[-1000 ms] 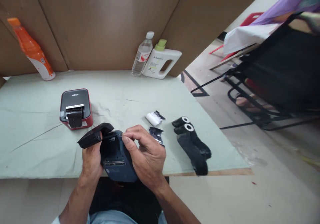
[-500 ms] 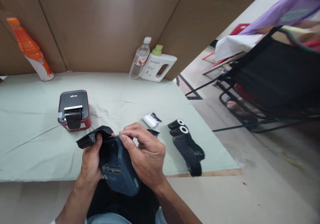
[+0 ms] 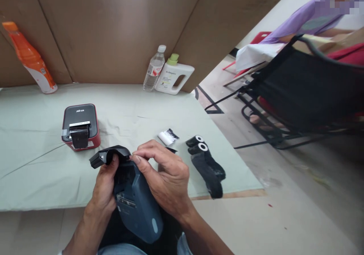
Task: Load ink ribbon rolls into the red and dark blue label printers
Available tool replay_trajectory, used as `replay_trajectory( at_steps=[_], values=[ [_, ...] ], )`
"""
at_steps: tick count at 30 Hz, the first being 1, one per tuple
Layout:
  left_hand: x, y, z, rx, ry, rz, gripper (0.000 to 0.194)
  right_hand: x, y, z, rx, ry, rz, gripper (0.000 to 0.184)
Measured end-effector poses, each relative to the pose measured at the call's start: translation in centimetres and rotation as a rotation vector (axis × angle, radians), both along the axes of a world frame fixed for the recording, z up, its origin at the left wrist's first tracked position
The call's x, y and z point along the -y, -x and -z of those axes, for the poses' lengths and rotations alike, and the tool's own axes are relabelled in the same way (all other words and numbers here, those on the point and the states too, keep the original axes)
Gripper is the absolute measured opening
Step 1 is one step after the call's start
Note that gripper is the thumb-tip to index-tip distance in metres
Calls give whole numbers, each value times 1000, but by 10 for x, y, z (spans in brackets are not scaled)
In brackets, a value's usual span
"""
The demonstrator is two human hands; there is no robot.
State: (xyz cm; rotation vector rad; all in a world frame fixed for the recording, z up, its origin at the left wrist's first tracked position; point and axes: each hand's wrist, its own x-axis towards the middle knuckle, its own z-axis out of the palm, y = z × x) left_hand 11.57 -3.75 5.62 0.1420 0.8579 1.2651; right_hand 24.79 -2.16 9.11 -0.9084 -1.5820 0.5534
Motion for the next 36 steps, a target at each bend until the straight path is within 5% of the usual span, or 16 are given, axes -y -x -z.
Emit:
replay_trajectory(
  at_steps=[36],
  values=[
    [3, -10, -4, 30, 8, 92, 51, 6, -18, -8, 139, -65, 13, 17]
  ],
)
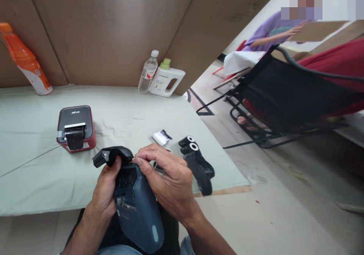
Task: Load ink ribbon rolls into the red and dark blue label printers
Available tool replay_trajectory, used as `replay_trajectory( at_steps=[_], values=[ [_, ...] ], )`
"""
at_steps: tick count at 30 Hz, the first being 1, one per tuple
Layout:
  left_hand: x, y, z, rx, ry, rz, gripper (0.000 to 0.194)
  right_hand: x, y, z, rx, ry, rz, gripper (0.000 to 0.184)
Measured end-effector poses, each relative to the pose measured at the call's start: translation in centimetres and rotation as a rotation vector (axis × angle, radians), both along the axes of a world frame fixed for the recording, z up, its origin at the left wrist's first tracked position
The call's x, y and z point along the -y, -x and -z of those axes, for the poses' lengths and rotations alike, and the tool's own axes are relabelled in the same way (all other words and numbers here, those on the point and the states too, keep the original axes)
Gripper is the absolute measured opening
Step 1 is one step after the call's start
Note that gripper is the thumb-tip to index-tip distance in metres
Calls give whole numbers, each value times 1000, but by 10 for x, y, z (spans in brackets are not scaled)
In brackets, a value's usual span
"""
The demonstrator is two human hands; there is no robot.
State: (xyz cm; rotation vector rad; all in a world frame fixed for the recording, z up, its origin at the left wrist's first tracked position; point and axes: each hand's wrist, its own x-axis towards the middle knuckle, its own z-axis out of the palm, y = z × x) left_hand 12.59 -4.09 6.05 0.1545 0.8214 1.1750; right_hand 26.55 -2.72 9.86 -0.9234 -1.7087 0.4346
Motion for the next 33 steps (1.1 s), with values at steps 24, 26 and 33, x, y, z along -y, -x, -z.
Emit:
replay_trajectory(
  at_steps=[24, 26, 33],
  values=[
    [1, -1, -6, -21, 12, -8, 50, 3, -1, -3, 11, -31, 9, 18],
    [1, -1, -6, -26, 8, -11, 50, 2, -1, -2, 24, -41, 11, 17],
    [2, -1, -9, -53, 49, -24, 54, 0, -3, 0, 53, -50, 6, 17]
  ],
)
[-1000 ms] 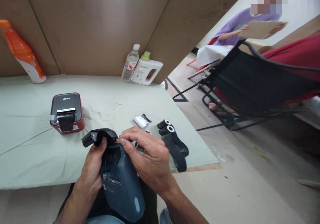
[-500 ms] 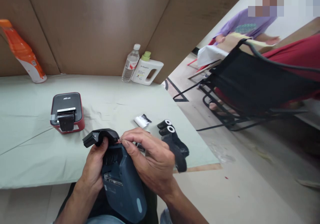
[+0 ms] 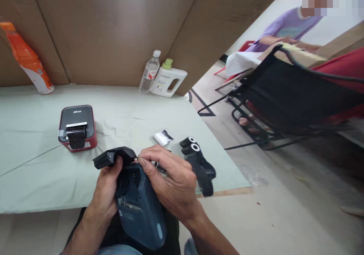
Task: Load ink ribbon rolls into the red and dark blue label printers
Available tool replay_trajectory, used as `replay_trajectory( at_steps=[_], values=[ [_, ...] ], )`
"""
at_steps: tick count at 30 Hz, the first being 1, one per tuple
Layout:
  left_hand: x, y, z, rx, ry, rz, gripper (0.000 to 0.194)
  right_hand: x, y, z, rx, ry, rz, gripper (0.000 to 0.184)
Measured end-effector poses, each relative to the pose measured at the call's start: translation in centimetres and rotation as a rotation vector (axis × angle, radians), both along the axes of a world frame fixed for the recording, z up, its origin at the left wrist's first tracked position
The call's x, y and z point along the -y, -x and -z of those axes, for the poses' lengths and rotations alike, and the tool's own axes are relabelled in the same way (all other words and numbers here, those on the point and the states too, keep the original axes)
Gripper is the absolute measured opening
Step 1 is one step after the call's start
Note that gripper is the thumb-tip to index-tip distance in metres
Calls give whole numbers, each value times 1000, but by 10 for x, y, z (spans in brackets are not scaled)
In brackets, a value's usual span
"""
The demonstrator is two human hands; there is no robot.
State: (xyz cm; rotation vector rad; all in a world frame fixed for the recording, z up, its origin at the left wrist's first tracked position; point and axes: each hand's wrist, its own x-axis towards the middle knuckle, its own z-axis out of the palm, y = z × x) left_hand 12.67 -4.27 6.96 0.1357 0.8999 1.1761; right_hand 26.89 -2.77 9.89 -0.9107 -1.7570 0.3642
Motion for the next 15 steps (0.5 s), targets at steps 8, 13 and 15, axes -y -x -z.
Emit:
replay_trajectory(
  at_steps=[8, 13, 15],
  values=[
    [1, -1, -1, -39, 18, -19, 55, -1, -1, -1, 4, 8, -9, 16],
    [1, -1, -2, -70, 26, -35, 56, -1, -3, -1, 29, 38, -18, 17],
    [1, -2, -3, -86, 29, -32, 58, -1, -4, -2, 34, 46, -20, 17]
  ],
)
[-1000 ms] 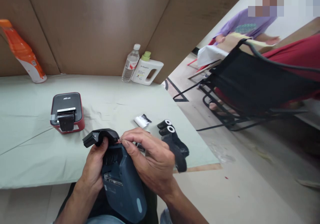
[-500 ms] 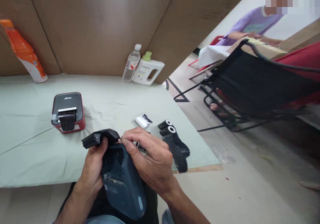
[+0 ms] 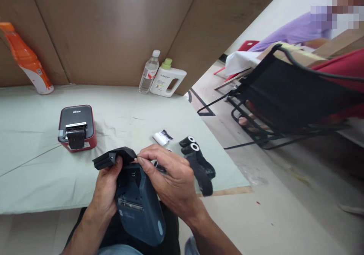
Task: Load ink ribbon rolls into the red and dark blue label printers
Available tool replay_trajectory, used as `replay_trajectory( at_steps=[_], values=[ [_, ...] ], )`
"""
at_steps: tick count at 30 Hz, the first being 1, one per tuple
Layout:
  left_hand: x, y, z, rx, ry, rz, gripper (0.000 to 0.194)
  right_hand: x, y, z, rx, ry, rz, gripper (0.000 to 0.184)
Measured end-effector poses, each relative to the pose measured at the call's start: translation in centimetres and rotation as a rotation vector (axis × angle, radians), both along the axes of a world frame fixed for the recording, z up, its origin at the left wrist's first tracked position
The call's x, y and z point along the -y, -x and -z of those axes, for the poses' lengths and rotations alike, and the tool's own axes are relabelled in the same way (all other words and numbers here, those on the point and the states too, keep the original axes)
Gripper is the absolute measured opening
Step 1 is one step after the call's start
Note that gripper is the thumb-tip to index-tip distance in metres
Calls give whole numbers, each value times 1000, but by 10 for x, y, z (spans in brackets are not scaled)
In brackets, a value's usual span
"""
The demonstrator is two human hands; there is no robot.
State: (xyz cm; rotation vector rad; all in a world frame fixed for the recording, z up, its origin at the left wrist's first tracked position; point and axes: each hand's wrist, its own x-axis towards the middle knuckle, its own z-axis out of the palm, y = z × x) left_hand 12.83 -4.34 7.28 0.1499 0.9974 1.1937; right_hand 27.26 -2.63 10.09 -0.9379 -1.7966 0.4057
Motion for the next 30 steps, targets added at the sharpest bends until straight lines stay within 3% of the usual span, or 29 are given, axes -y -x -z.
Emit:
replay_trajectory(
  at_steps=[30],
  values=[
    [3, -4, -6, -20, 3, -10, 60, 3, 1, 4, -124, -44, 50, 14]
  ],
)
